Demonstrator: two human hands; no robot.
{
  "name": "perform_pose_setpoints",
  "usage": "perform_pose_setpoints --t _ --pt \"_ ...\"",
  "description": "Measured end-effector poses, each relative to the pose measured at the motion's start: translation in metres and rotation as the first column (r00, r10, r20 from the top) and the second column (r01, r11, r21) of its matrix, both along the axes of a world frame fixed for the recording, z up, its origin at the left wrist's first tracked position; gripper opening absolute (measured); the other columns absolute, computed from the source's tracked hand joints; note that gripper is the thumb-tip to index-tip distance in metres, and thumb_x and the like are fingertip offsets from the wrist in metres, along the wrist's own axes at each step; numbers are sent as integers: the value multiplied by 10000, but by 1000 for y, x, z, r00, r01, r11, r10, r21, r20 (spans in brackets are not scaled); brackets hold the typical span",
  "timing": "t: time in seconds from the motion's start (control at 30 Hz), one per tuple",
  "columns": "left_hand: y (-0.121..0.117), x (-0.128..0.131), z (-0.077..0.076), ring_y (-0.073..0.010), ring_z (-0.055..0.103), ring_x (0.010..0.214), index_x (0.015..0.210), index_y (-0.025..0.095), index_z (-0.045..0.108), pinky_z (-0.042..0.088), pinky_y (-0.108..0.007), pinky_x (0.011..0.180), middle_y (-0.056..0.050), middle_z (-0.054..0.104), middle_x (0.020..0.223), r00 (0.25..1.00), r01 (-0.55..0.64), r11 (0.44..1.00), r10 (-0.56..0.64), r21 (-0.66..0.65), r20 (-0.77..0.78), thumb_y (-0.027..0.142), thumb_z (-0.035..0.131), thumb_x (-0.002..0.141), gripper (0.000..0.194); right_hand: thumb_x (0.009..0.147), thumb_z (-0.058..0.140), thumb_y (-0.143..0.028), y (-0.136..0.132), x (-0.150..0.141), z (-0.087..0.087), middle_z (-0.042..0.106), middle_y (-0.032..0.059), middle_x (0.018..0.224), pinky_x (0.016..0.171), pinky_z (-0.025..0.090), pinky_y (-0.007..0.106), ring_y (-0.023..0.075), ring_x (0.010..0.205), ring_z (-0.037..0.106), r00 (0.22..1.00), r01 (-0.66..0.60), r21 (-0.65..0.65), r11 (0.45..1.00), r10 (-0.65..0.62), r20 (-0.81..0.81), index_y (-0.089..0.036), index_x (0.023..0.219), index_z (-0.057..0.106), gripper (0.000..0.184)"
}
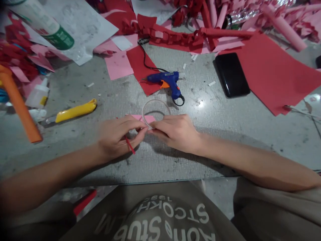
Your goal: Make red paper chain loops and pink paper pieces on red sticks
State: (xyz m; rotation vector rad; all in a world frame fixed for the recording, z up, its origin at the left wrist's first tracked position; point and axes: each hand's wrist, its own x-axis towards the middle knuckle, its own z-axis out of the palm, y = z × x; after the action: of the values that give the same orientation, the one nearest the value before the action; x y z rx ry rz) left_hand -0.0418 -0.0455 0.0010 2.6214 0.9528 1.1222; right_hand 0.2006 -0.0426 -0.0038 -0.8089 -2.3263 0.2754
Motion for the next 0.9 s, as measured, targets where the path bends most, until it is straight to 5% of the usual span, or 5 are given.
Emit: perform_pose_setpoints --t 0.17,0.37,0.6,0.8,0.9 --pt "1 -5 6 -104 656 560 953 254 688 447 -254 523 31 759 743 1000 7 998 -6 -58 13 205 703 941 53 1043 642 -229 0 1 4 714 29 758 640 456 295 148 690 635 996 -51 -108 993 44 -71 -132 1028 756 150" --pt "1 -9 6 -103 652 569 955 254 652 453 -255 524 32 754 766 998 66 995 -66 -76 3 206 701 929 73 1047 630 -196 2 2 4 667 14 707 599 406 301 136 648 591 998 -8 -62 998 4 -68 -132 973 756 160" --pt "4 -7 -2 -157 758 882 1392 233 632 570 -260 691 -55 799 1061 999 -4 1000 3 15 52 369 836 948 508 1052 653 -173 2 2 3 704 15 726 603 455 286 125 640 616 999 -4 17 1000 5 -45 -102 1035 773 140" --pt "4 -10 -10 -64 610 653 1144 279 762 449 -234 586 -14 782 1118 998 -68 992 68 111 -2 218 784 970 185 1077 626 -204 2 1 2 749 16 767 595 456 293 133 664 661 1000 15 75 997 -15 4 -130 1057 756 150" --pt "3 -8 -8 -80 667 716 1098 258 758 481 -236 624 -22 783 1114 999 -45 996 45 72 0 226 745 1000 104 1085 605 -211 0 1 3 755 10 765 599 462 301 137 665 658 998 44 102 994 -48 37 -157 1090 750 155"
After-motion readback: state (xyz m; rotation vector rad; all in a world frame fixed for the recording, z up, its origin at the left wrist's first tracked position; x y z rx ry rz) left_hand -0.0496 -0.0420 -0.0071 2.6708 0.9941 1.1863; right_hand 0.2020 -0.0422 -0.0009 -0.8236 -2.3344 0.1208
